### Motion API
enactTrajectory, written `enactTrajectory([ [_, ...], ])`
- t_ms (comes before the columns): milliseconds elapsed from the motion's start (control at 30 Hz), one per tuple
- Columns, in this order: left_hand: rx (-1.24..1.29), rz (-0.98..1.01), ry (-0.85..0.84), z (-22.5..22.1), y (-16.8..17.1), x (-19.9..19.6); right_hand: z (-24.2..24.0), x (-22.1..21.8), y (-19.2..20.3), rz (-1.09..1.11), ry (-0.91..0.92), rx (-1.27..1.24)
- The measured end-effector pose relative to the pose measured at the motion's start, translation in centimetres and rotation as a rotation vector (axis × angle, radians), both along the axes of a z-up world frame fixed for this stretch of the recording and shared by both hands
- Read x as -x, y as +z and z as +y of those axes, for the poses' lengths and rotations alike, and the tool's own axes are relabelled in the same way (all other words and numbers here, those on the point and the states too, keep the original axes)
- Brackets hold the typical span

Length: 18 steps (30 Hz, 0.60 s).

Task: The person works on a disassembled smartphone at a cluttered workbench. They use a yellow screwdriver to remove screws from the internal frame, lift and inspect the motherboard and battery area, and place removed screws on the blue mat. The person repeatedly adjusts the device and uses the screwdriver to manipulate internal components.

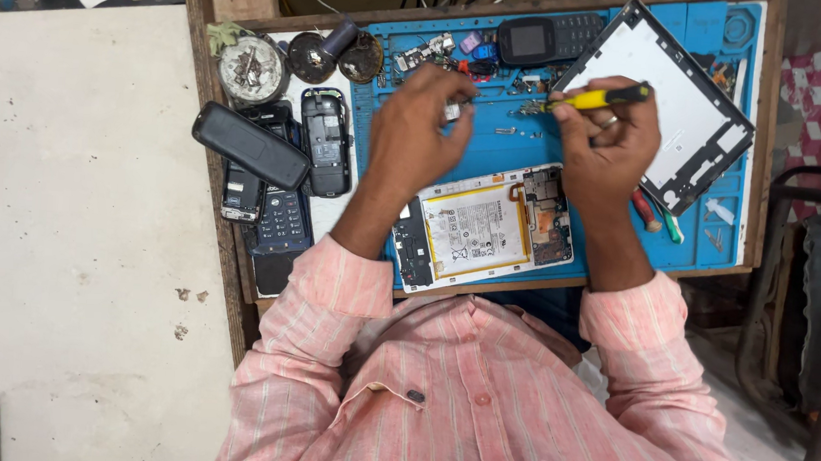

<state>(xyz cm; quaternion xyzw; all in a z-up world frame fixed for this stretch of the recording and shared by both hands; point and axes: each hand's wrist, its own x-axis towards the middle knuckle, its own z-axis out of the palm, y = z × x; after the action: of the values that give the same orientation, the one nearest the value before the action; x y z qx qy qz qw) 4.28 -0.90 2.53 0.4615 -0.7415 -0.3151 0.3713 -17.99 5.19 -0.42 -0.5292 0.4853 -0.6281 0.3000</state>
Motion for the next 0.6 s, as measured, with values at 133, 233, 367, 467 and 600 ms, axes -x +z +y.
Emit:
enactTrajectory([
  [133,-0.092,0.087,-0.080,0.7,-0.3,1.7,0.7,0.1,0.3,-0.118,-0.072,0.008],
  [233,-0.137,0.086,-0.093,0.8,-0.5,2.1,1.2,0.1,0.5,-0.122,-0.078,0.006],
  [367,-0.160,0.108,-0.127,1.1,-1.0,2.2,1.9,0.2,0.3,-0.091,-0.048,0.016],
  [467,-0.129,0.113,-0.123,1.1,-0.8,2.2,1.8,0.0,0.3,-0.107,-0.046,0.008],
  [600,-0.129,0.125,-0.144,1.1,-0.2,2.1,1.6,-0.4,0.5,-0.098,-0.020,0.049],
])
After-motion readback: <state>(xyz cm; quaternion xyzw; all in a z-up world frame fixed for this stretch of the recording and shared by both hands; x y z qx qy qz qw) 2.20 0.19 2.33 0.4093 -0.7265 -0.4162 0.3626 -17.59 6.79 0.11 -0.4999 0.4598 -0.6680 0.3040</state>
